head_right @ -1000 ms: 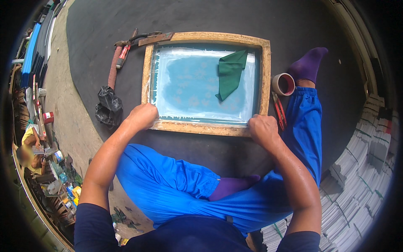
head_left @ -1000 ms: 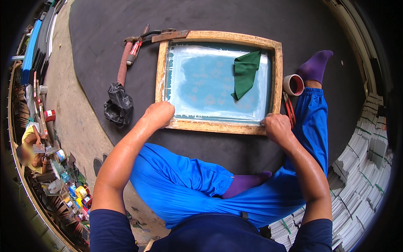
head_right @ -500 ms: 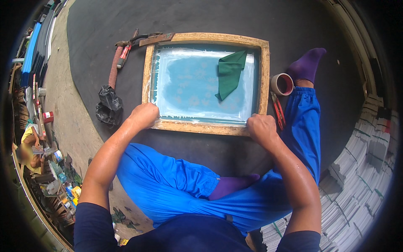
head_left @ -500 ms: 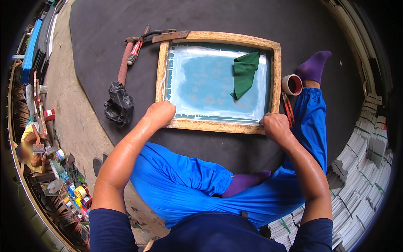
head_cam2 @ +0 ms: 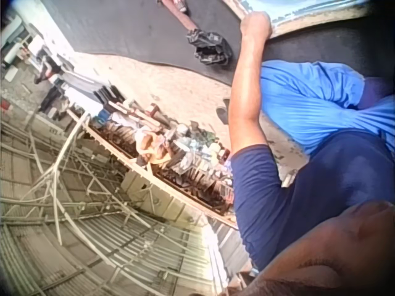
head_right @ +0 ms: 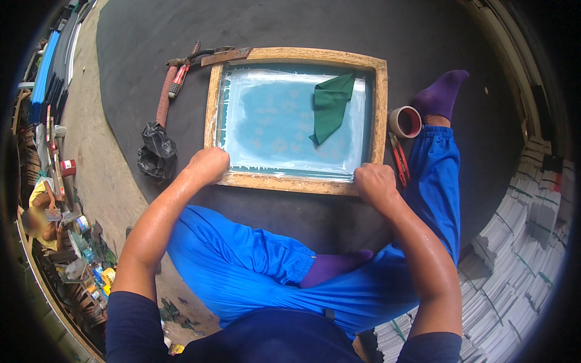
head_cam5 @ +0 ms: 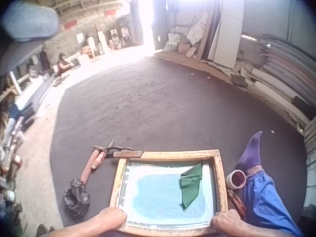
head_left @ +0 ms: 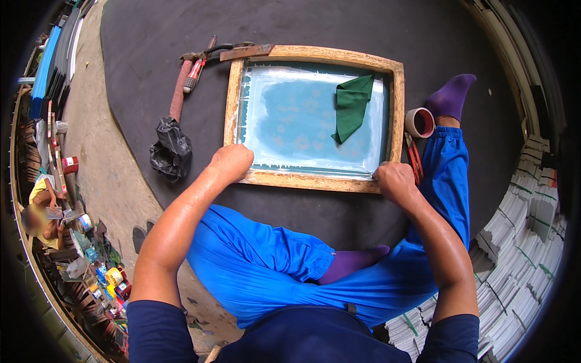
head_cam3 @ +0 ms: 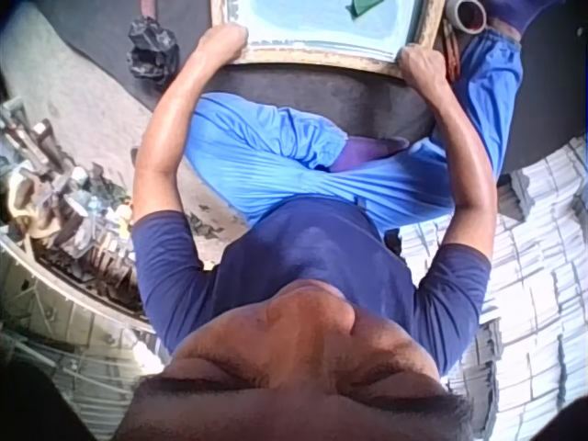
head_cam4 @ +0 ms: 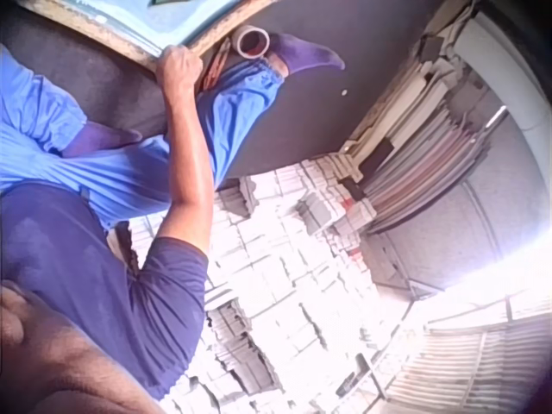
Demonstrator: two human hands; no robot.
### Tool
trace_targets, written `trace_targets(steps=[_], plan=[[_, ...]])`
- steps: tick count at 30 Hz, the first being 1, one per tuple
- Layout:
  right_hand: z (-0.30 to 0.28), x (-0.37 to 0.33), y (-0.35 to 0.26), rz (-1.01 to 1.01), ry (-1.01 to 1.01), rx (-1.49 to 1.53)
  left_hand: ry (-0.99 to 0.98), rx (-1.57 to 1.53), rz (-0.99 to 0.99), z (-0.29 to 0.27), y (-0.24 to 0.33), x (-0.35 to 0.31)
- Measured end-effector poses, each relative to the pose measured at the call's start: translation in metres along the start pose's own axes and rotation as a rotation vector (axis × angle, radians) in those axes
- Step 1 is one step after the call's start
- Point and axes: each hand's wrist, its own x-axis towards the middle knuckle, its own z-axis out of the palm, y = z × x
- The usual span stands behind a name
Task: The person sits on the floor and applies clear tape to the edges of a wooden frame containing a glass pane. They repeatedly tear pieces of tape and press them along the frame's perimeter, smoothing them down with their fingers.
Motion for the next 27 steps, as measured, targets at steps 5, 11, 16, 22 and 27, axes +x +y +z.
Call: trace_targets(steps=[5, 11, 16, 22, 27], plan=[[0.0036, 0.0011, 0.0001, 0.000, 0.027, -0.006, -0.010, 0.002, 0.002, 0.0005, -0.0006, 0.0017], [0.0007, 0.0014, -0.0019, 0.008, 0.027, -0.021, -0.003, 0.016, 0.010, 0.0023, -0.0016, 0.0025], [0.0004, 0.0014, -0.0018, 0.018, 0.008, -0.035, -0.003, 0.015, 0.012, 0.0006, -0.0009, 0.0022], [0.0008, 0.0019, -0.0018, 0.040, -0.023, -0.066, -0.016, 0.033, -0.006, 0.0020, -0.0006, 0.0028], [-0.0050, 0.0030, -0.0056, 0.058, -0.046, -0.089, -0.018, 0.025, -0.004, -0.0005, 0.0006, 0.0013]])
